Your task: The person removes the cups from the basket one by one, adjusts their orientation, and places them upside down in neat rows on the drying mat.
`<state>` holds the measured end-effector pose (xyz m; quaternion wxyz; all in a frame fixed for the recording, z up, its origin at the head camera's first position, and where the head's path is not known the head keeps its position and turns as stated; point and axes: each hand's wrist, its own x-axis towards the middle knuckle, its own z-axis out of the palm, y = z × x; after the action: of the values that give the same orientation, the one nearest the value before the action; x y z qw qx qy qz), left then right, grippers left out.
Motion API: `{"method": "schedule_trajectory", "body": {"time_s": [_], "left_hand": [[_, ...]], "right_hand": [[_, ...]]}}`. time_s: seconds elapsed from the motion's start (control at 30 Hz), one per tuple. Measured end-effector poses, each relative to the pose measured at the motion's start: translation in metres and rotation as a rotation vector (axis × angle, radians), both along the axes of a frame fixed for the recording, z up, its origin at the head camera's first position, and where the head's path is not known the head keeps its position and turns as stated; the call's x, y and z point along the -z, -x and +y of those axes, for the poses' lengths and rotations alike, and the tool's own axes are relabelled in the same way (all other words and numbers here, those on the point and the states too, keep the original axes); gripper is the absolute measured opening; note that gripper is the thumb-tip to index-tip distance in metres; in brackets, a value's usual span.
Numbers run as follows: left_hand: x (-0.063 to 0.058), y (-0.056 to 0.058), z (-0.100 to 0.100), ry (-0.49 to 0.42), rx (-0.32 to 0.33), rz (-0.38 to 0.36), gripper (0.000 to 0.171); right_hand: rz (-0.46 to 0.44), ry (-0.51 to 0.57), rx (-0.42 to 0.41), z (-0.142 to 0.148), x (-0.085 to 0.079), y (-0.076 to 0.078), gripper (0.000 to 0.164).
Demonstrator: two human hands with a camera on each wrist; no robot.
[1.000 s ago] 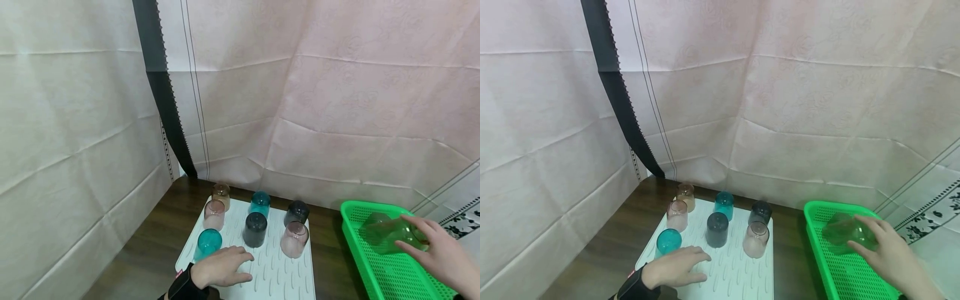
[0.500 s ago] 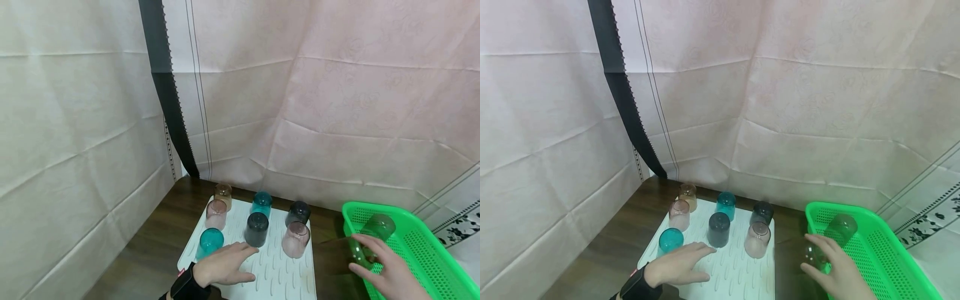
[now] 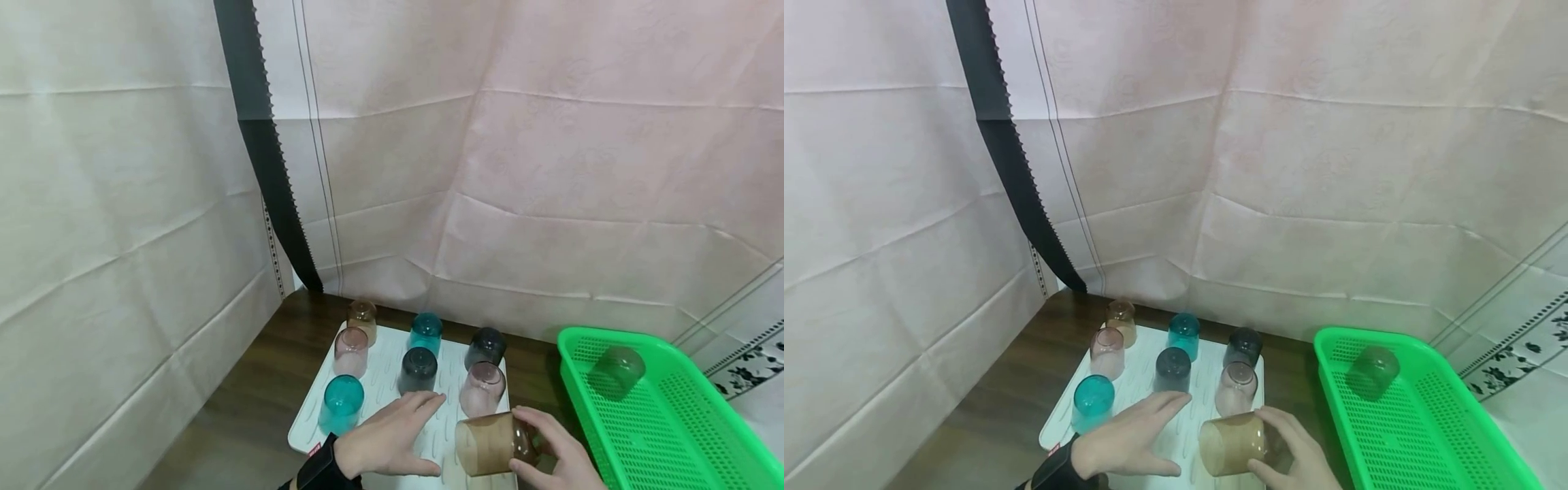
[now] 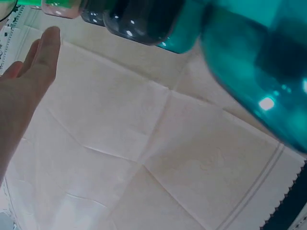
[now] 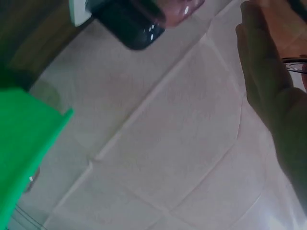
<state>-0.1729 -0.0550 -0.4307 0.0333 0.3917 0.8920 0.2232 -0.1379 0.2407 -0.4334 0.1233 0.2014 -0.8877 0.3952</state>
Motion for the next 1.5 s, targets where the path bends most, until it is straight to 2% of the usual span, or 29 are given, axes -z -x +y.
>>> {"method": "schedule_trajectory", "body": {"time_s": [0.1,0.2,0.27,0.43,0.57,0.63,0.73,0.83,1.0,1.13,1.3,1.37,1.5], "left_hand": [[0.002,0.001,0.005,0.000,0.021,0.035,0.087],[0.003,0.003,0.010,-0.003,0.039,0.053,0.088],[0.004,0.004,0.015,0.000,0.043,0.051,0.090],[0.010,0.006,0.024,0.012,0.044,0.060,0.095],[0.016,0.007,0.029,0.021,0.042,0.110,0.093],[0.018,0.007,0.031,0.023,0.043,0.124,0.091],[0.019,0.008,0.033,0.031,0.041,0.140,0.087],[0.021,0.007,0.035,0.054,0.035,0.173,0.083],[0.026,0.006,0.037,0.081,0.042,0.257,0.078],[0.029,0.006,0.035,0.063,0.037,0.232,0.074],[0.037,0.008,0.032,0.007,0.019,0.173,0.069],[0.042,0.010,0.030,-0.044,0.001,0.127,0.067],[0.053,0.014,0.023,-0.160,-0.062,-0.042,0.070]], "right_hand": [[-0.111,0.032,0.005,-0.009,0.001,-0.001,0.059],[-0.154,0.063,-0.020,-0.015,0.003,-0.001,0.060],[-0.143,0.077,-0.042,-0.017,0.005,-0.001,0.060],[-0.031,0.111,-0.110,-0.022,0.014,0.002,0.060],[0.012,0.142,-0.143,-0.028,0.020,0.004,0.061],[0.002,0.165,-0.140,-0.032,0.020,0.005,0.060],[-0.083,0.190,-0.113,-0.036,0.018,0.004,0.059],[-0.118,0.182,-0.103,-0.039,0.017,0.004,0.058],[-0.077,0.134,-0.134,-0.042,0.021,0.005,0.059],[-0.080,0.121,-0.152,-0.044,0.023,0.006,0.060],[-0.197,0.104,-0.163,-0.042,0.019,0.006,0.064],[-0.223,0.095,-0.184,-0.040,0.017,0.008,0.067],[-0.217,0.049,-0.230,-0.034,0.019,0.014,0.067]]}}
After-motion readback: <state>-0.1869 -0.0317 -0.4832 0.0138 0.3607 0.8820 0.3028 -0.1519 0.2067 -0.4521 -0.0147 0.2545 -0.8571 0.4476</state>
